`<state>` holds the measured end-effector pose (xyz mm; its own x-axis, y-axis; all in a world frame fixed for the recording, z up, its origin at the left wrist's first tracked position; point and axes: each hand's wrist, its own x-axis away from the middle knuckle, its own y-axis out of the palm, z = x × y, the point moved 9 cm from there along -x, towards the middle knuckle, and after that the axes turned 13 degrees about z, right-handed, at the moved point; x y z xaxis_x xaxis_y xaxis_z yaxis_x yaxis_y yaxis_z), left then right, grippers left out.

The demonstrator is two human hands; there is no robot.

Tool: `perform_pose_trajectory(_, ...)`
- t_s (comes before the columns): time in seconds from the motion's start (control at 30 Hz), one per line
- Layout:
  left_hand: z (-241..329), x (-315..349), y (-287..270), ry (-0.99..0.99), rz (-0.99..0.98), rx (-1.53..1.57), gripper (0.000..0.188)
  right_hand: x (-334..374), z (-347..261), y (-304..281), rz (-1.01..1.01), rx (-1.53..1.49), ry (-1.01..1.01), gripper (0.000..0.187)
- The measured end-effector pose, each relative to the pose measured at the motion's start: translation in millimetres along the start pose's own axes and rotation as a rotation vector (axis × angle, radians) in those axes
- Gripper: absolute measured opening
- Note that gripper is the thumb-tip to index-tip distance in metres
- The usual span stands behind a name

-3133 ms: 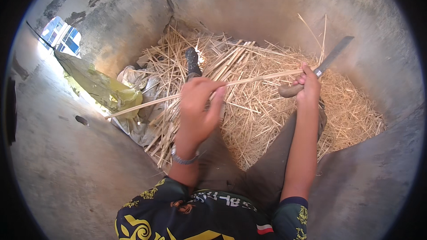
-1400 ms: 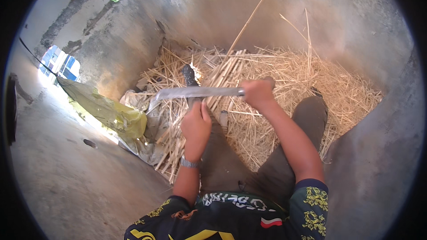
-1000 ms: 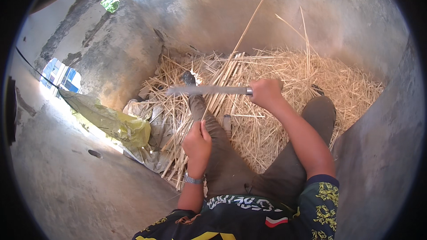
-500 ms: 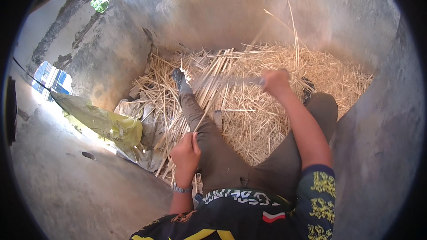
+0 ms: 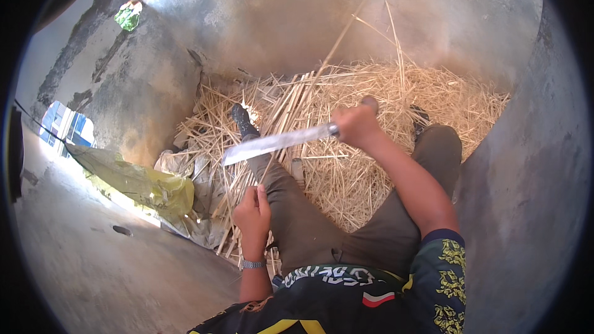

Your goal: The person sits on the floor and uses a large knife to split long bamboo stalks into thin strips. They hold the stalks with one hand and repeatedly strike them with the knife to separate the fibers, accumulating a pile of split bamboo on the floor.

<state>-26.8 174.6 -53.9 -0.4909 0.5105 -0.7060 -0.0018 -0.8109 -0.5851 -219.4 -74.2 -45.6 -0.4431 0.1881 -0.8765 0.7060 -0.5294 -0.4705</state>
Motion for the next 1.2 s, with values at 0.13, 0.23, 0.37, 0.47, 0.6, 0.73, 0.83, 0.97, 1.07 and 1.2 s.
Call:
perform_pose_trajectory(0.13,16,0,3,0.097,0.073,-0.029,0.033,-1,-26,-11,0.181,-0.167,-0.082,0.028)
perform_pose_trajectory(0.23,19,1,-3,0.016,0.080,-0.025,0.033,6,49,22,-0.029,-0.018,0.175,0.026)
perform_pose_trajectory(0.37,5,0,-3,0.074,0.136,-0.067,0.033,68,167,35,-0.506,0.337,0.779,0.026)
perform_pose_trajectory(0.47,-3,9,0,0.055,0.099,-0.092,0.032,69,125,46,-0.640,0.176,1.056,0.028)
perform_pose_trajectory(0.6,-34,15,-9,-0.091,0.137,-0.040,0.032,41,87,33,-0.480,0.104,0.915,0.028)
perform_pose_trajectory(0.73,-29,4,-20,-0.031,0.159,-0.088,0.030,47,90,37,-0.472,-0.132,0.996,0.023)
perform_pose_trajectory(0.83,-22,-1,-16,-0.002,0.172,-0.064,0.031,51,88,44,-0.452,-0.253,1.053,0.022)
perform_pose_trajectory(0.97,-25,1,-16,-0.032,0.206,-0.045,0.030,34,84,18,-0.260,-0.003,0.840,0.019)
perform_pose_trajectory(1.07,-23,-2,-20,0.006,0.203,-0.084,0.030,15,73,-2,-0.124,0.078,0.552,0.018)
perform_pose_trajectory(1.2,-6,-7,-22,0.156,0.218,-0.127,0.031,-10,36,-23,0.152,0.072,0.045,0.022)
